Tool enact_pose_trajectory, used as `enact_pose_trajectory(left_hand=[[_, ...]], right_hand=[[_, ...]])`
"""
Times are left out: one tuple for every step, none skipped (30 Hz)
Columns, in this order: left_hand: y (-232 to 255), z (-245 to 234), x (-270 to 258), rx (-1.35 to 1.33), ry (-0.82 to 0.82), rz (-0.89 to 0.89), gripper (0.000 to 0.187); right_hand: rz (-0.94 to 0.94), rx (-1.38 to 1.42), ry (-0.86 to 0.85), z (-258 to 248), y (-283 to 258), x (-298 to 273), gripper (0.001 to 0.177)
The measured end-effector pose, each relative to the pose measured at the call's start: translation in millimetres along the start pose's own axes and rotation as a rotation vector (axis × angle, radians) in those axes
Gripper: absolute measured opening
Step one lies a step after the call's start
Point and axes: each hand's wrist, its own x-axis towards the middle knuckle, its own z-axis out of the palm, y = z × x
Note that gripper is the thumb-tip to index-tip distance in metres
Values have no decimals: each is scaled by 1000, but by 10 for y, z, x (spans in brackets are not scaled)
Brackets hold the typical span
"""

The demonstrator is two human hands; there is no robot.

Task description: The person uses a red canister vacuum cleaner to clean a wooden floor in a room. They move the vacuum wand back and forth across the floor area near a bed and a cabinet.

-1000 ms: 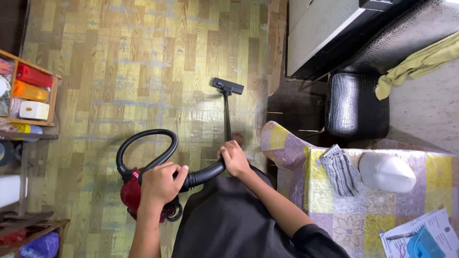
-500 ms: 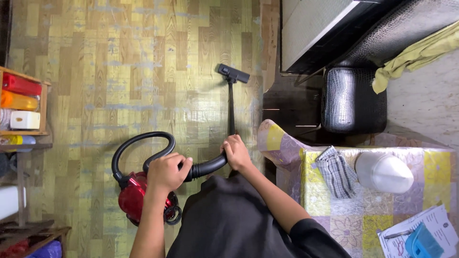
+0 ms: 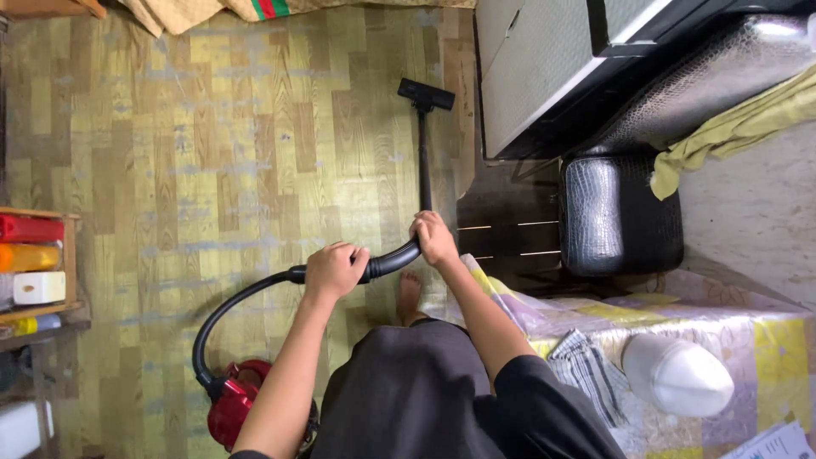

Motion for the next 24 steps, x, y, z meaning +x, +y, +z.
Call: enact_pose_trajectory(left_hand=[[43, 12, 123, 6, -2, 2, 46], [85, 37, 206, -7, -21, 21, 47], [120, 63, 275, -21, -39, 40, 48], [156, 45, 252, -21, -46, 31, 48], [192, 22, 215, -49, -78, 39, 49], [243, -4, 263, -76, -96, 58, 49], [249, -13, 199, -76, -90, 60, 49], [255, -21, 120, -60, -139, 59, 51], [257, -27, 30, -43, -187, 58, 56], [272, -67, -91, -43, -185, 62, 56], [283, -106, -223, -36, -194, 76, 57], [291, -150, -358, -28, -201, 92, 60], [264, -159, -478, -28, -198, 97, 60], [238, -163, -652, 6, -149, 137, 64], [209, -168, -832, 40, -100, 176, 72], [124, -131, -999, 38, -97, 181, 72], [37, -94, -1164, 87, -24, 178, 70], [-38, -42, -1315, 132, 51, 177, 69], [-110, -46, -1402, 127, 55, 182, 69], [-177, -36, -1563, 167, 131, 175, 57], [-249, -20, -1721, 207, 208, 167, 48], [-250, -51, -1865, 201, 197, 165, 48], [-250, -83, -1999, 187, 219, 167, 47], [-259, -131, -2097, 177, 245, 170, 47]], right_hand=[[1, 6, 4, -69, 58, 94, 50], [8, 4, 20, -124, 118, 152, 50], [15, 1, 37, -167, 175, 200, 49], [21, 5, 28, -210, 109, 164, 49], [46, 12, 22, -250, 34, 118, 51], [59, 11, 25, -343, -27, 160, 53], [53, 8, 27, -315, -3, 111, 53], [21, -32, 30, -287, 16, 47, 54], [-10, -72, 34, -252, 32, -27, 55], [-11, -74, 37, -228, -33, -100, 55], [-17, -61, 52, -199, -101, -181, 55], [-23, -48, 67, -168, -176, -262, 56], [-26, -51, 72, -145, -264, -306, 56], [-26, -38, 77, -102, -360, -398, 56], [-25, -24, 83, -55, -458, -494, 57], [-27, -28, 87, 19, -559, -612, 57], [-2, -47, 89, 93, -659, -729, 58], [24, -68, 91, 149, -747, -842, 59], [23, -74, 96, 182, -884, -958, 59], [4, -54, 81, 239, -1024, -1149, 56], [-15, -34, 66, 301, -1160, -1336, 54], [-3, -35, 61, 388, -1170, -1504, 54], [0, -24, 60, 472, -1181, -1665, 54], [-1, -11, 61, 555, -1191, -1781, 54]])
